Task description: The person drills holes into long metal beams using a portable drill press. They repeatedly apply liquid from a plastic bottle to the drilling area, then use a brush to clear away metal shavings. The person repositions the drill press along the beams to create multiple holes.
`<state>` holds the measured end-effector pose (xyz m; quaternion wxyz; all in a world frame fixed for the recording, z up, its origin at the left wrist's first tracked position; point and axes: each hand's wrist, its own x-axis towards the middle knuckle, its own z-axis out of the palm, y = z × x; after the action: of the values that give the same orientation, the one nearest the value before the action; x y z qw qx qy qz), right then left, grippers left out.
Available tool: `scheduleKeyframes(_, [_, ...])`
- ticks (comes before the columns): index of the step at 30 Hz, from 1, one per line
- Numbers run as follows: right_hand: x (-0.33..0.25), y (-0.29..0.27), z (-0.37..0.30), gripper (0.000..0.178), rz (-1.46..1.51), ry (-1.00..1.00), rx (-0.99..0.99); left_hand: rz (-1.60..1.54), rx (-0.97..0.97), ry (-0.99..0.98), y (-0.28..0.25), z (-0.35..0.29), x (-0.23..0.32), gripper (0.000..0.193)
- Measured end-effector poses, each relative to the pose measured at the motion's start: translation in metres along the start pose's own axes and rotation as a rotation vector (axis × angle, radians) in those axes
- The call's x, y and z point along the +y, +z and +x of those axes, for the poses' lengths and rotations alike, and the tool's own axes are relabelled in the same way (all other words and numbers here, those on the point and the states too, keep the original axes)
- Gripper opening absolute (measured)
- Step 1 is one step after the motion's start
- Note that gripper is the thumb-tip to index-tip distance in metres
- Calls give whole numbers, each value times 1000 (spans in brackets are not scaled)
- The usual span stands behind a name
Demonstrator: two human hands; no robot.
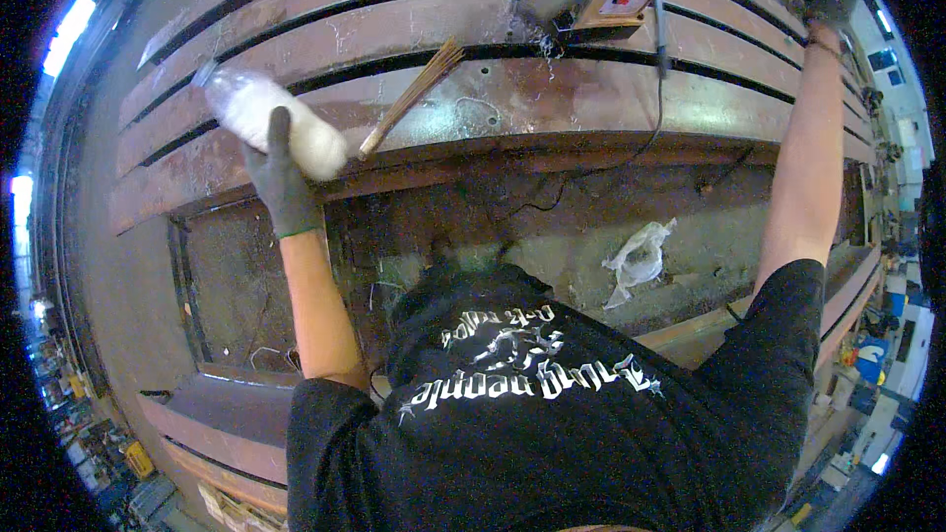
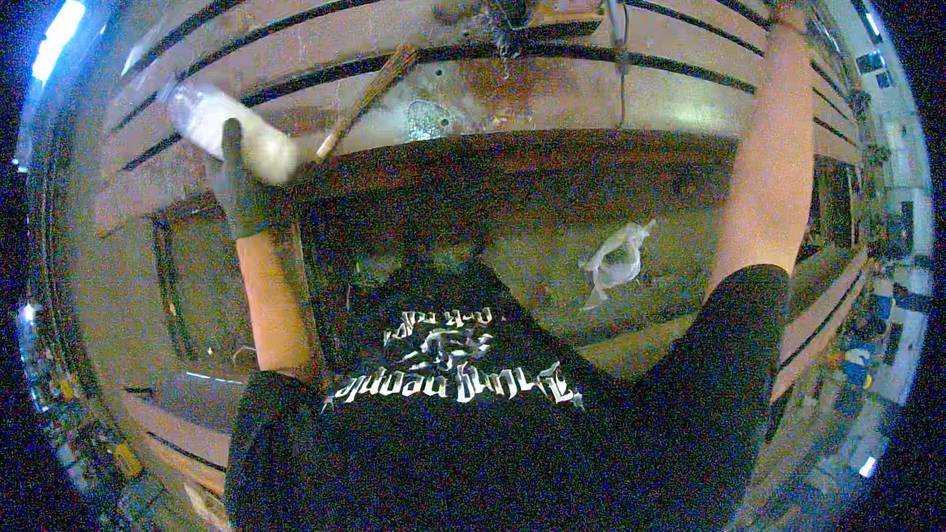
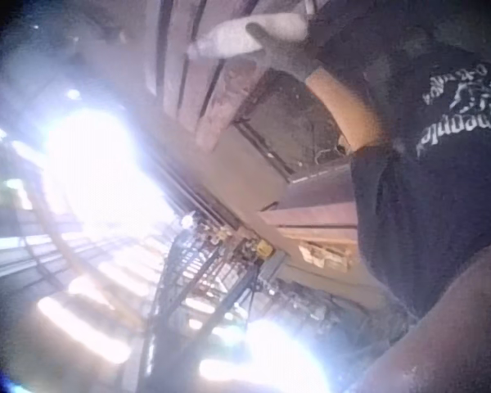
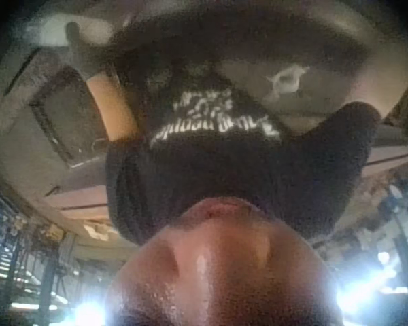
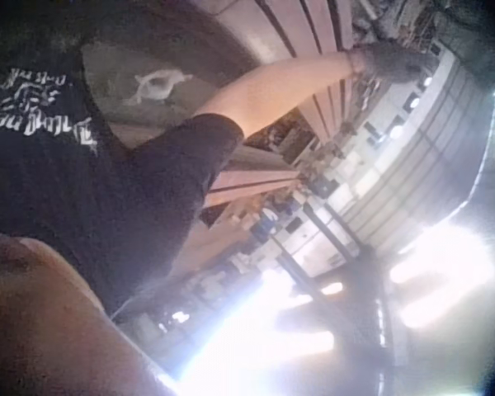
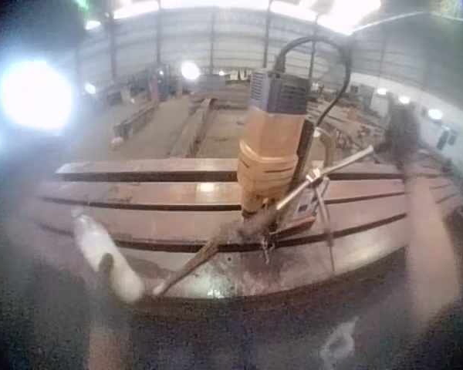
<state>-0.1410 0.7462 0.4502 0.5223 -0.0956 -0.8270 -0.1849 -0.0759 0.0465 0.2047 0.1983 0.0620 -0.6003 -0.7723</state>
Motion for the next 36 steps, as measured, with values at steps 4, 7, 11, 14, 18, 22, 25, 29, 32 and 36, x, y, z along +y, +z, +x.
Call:
scheduleKeyframes(4, [13, 37, -109, 48, 140, 62, -187, 346, 137, 188, -29, 49, -9, 76])
scheduleKeyframes(7, [-25, 73, -197, 55, 157, 124, -390, 531, 168, 209, -48, 56, -38, 85])
scheduleKeyframes(11, [-95, 81, -275, 77, 1028, 620, -868, 618, 160, 231, -40, 64, -55, 95])
scheduleKeyframes(14, [-145, 81, -290, 74, 1115, 573, -904, 516, 134, 160, -79, 85, -71, 95])
scheduleKeyframes(18, [-157, 66, -245, 52, 1105, 404, -893, 594, 59, 153, -64, 69, -51, 91])
scheduleKeyframes(22, [-140, 73, -210, 48, 1234, 323, -1016, 712, -5, 145, -79, 76, -54, 88])
scheduleKeyframes(25, [-147, 43, -181, 51, 1157, 404, -1252, 588, -31, 122, -98, 67, -73, 85])
scheduleKeyframes(29, [-142, 33, -174, 56, 1190, 436, -1300, 712, 339, 165, -71, 7, -69, 76])
scheduleKeyframes(32, [-141, 34, -180, 56, 1229, 444, -1267, 841, 429, 309, -45, -47, -78, 65])
scheduleKeyframes(36, [-152, 35, -194, 56, 1390, 588, -1351, 1192, -16, 553, -11, -57, -91, 51])
